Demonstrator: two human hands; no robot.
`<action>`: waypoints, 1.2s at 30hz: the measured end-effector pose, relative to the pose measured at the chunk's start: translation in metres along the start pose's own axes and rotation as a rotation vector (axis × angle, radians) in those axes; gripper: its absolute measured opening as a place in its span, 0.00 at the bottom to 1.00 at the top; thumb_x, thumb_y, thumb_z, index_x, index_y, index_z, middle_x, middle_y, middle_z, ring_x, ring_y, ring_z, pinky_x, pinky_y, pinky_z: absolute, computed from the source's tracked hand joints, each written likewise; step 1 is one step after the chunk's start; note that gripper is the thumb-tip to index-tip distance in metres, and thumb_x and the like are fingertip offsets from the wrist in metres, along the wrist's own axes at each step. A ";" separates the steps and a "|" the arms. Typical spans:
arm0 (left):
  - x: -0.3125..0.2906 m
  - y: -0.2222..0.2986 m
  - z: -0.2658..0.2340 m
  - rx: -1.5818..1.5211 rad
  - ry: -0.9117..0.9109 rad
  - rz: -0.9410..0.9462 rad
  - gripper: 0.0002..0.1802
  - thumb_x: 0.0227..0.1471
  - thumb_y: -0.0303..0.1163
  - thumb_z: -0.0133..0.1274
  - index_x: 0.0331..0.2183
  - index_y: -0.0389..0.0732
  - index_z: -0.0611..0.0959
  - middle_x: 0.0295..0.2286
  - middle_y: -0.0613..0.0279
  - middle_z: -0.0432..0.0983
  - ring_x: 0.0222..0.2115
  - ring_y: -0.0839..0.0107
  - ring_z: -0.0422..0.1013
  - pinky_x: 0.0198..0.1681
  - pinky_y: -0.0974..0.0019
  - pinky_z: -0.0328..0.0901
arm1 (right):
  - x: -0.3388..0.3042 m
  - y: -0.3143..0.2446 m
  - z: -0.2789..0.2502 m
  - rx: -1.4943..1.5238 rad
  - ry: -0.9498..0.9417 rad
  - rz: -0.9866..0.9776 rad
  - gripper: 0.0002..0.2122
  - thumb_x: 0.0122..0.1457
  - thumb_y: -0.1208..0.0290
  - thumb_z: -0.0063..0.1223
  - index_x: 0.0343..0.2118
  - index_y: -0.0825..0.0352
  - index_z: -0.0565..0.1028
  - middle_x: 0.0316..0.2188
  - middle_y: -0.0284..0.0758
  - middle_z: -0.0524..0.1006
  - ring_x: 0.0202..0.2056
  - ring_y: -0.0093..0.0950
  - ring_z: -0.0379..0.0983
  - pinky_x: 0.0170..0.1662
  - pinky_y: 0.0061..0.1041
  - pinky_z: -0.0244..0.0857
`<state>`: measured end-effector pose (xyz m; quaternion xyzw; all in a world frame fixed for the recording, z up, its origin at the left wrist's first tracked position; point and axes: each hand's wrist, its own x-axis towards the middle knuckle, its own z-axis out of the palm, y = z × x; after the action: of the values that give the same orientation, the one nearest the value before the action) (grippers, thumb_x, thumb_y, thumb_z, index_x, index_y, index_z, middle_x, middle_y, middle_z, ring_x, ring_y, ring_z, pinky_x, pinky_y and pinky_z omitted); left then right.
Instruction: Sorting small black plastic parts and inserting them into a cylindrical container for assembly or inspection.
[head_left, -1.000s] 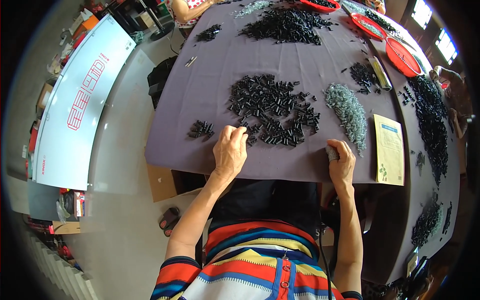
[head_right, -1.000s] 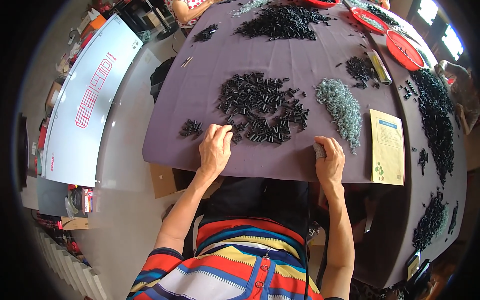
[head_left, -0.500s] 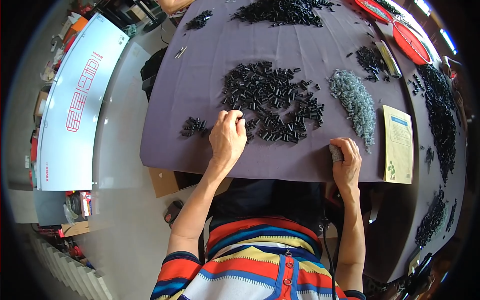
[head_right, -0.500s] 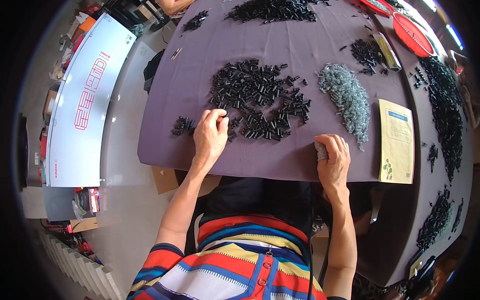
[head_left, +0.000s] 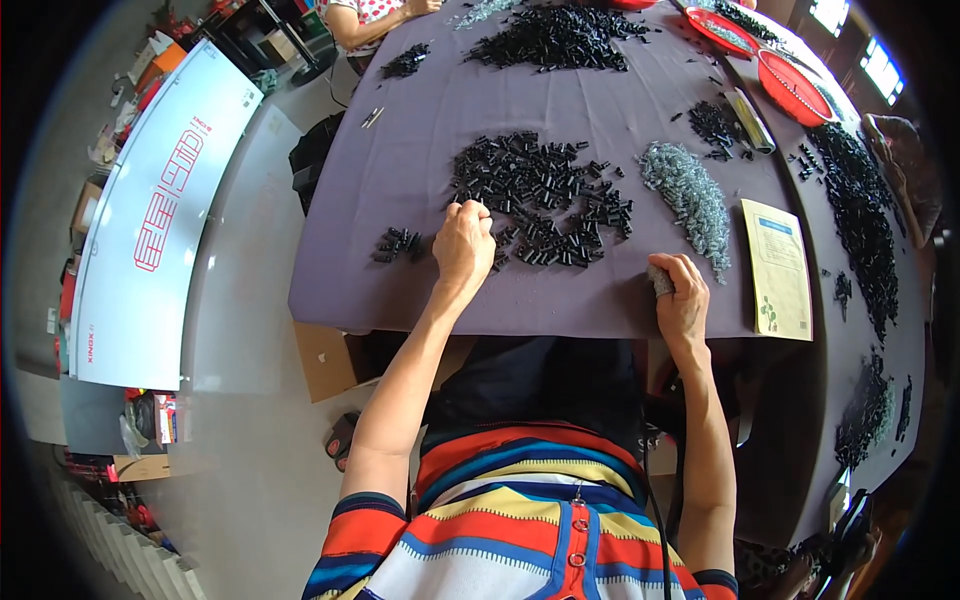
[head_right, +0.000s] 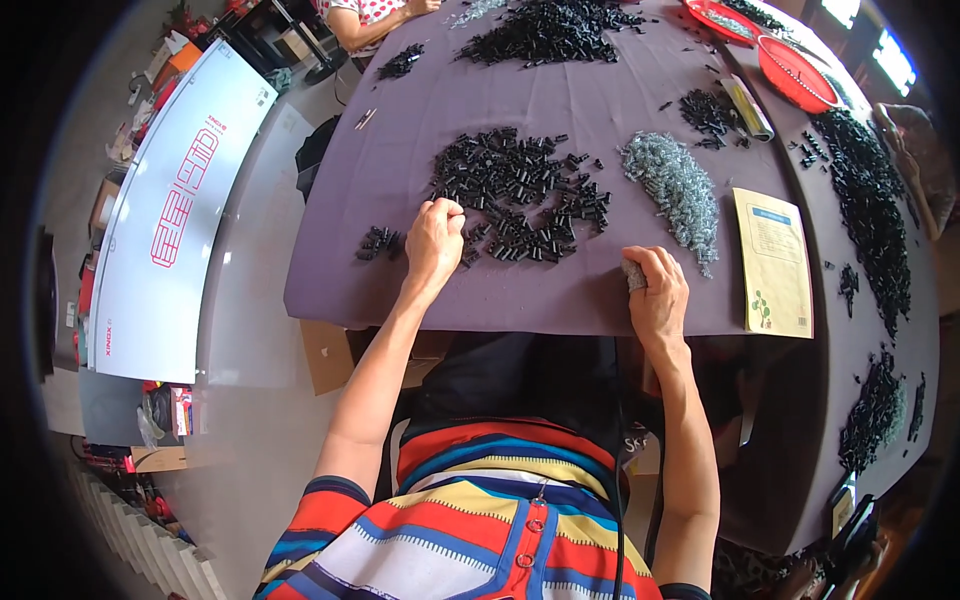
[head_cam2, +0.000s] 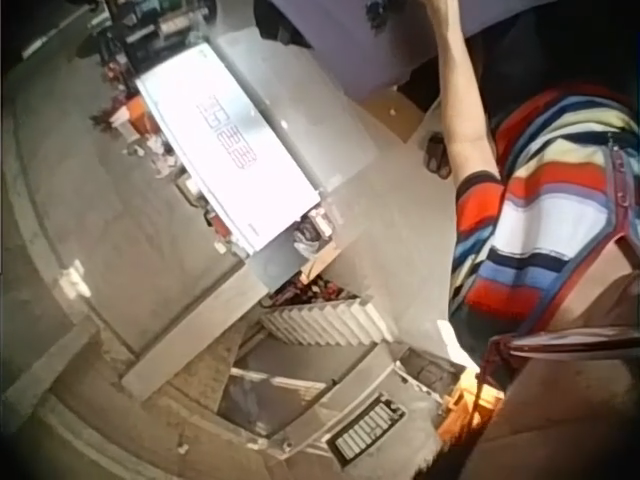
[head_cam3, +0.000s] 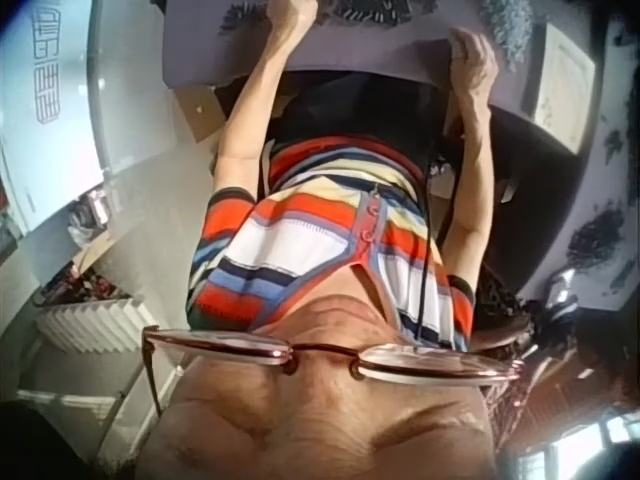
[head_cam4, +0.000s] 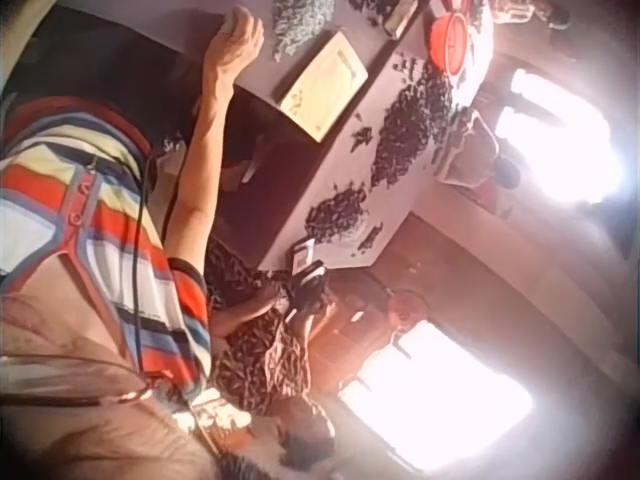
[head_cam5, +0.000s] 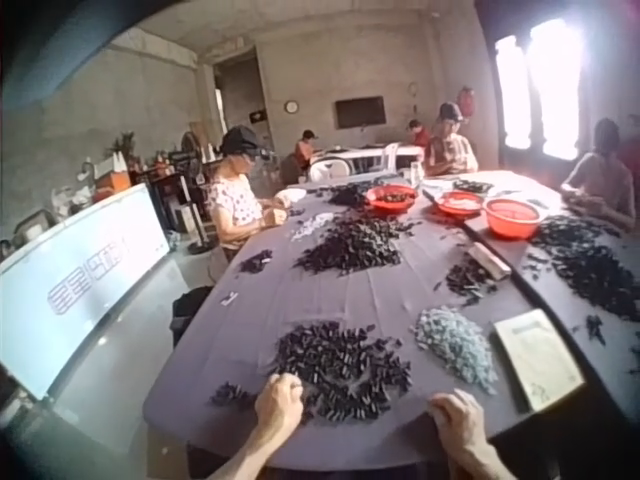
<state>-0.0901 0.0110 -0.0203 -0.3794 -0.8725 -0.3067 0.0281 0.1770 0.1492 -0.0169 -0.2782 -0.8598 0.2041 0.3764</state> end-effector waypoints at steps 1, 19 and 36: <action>-0.002 0.000 -0.001 -0.004 0.006 0.008 0.07 0.50 0.29 0.54 0.34 0.41 0.77 0.33 0.53 0.71 0.34 0.51 0.72 0.35 0.52 0.68 | 0.000 0.000 0.000 -0.004 0.010 -0.004 0.16 0.41 0.89 0.43 0.34 0.66 0.75 0.31 0.38 0.75 0.37 0.40 0.71 0.42 0.33 0.65; -0.105 0.044 -0.001 -1.129 -0.229 -0.014 0.05 0.53 0.21 0.53 0.34 0.37 0.76 0.24 0.70 0.73 0.21 0.84 0.67 0.24 0.77 0.66 | -0.023 -0.077 0.041 0.671 -0.225 0.205 0.11 0.50 0.86 0.54 0.37 0.68 0.75 0.28 0.35 0.77 0.31 0.24 0.74 0.35 0.23 0.68; -0.108 0.040 -0.006 -1.146 -0.380 0.001 0.05 0.54 0.20 0.51 0.35 0.35 0.77 0.22 0.68 0.73 0.22 0.81 0.68 0.27 0.77 0.65 | -0.014 -0.072 0.028 0.711 -0.430 0.242 0.09 0.51 0.82 0.58 0.35 0.69 0.74 0.28 0.33 0.78 0.31 0.22 0.75 0.36 0.22 0.69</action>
<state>0.0124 -0.0411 -0.0249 -0.3827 -0.5579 -0.6547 -0.3370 0.1398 0.0813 -0.0014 -0.1812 -0.7559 0.5838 0.2344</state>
